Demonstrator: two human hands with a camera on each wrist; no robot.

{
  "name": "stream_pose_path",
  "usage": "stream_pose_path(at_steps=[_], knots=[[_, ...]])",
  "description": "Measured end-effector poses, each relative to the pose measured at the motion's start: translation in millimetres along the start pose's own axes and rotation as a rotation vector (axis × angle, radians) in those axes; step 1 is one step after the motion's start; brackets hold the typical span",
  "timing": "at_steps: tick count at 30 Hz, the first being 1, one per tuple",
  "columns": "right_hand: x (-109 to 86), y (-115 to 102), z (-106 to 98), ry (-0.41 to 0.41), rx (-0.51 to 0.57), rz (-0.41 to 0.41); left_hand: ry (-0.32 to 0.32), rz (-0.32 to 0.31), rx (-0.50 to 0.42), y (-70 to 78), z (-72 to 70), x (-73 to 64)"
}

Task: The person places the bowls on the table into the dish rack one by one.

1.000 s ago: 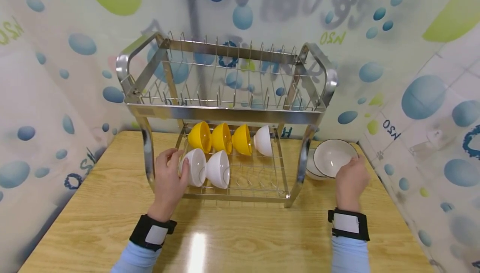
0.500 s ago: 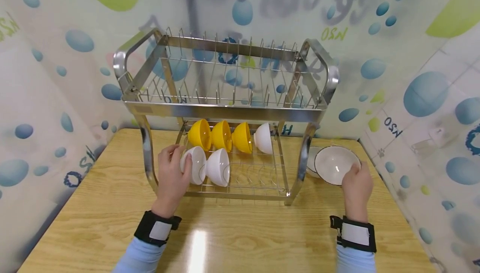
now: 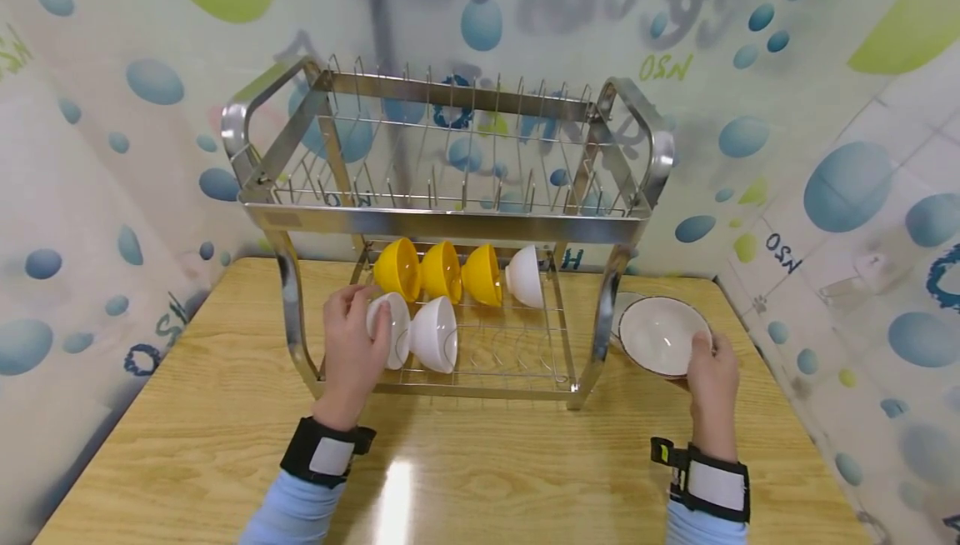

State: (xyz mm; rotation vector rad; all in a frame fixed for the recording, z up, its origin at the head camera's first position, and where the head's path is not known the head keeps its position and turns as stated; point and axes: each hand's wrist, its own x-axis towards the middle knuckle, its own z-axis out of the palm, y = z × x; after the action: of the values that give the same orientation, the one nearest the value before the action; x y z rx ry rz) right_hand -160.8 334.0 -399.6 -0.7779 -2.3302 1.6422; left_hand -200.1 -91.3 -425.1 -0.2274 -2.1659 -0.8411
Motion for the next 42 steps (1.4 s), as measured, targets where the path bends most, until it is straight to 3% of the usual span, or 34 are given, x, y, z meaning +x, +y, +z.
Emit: stream_pose_path(at_steps=[5,13,24,33,42], knots=[[-3.5,1,-3,-0.092,0.133,0.041,0.009,0.004,-0.003,4.9,4.2,-1.0],[-5.6,2,-4,-0.129,0.149,0.057,0.006,-0.003,0.007,10.9,8.6,-3.9],[-10.2,-6,-12,-0.174,0.251,0.071,-0.008,-0.003,0.011,15.6,11.5,-4.5],[-21.0,-17,-15,-0.259,0.297,-0.059,-0.005,0.021,0.023,20.6,16.1,-3.0],[-38.2,-29,-13,-0.326,0.280,-0.202,-0.024,-0.014,-0.001,25.8,15.9,-2.1]])
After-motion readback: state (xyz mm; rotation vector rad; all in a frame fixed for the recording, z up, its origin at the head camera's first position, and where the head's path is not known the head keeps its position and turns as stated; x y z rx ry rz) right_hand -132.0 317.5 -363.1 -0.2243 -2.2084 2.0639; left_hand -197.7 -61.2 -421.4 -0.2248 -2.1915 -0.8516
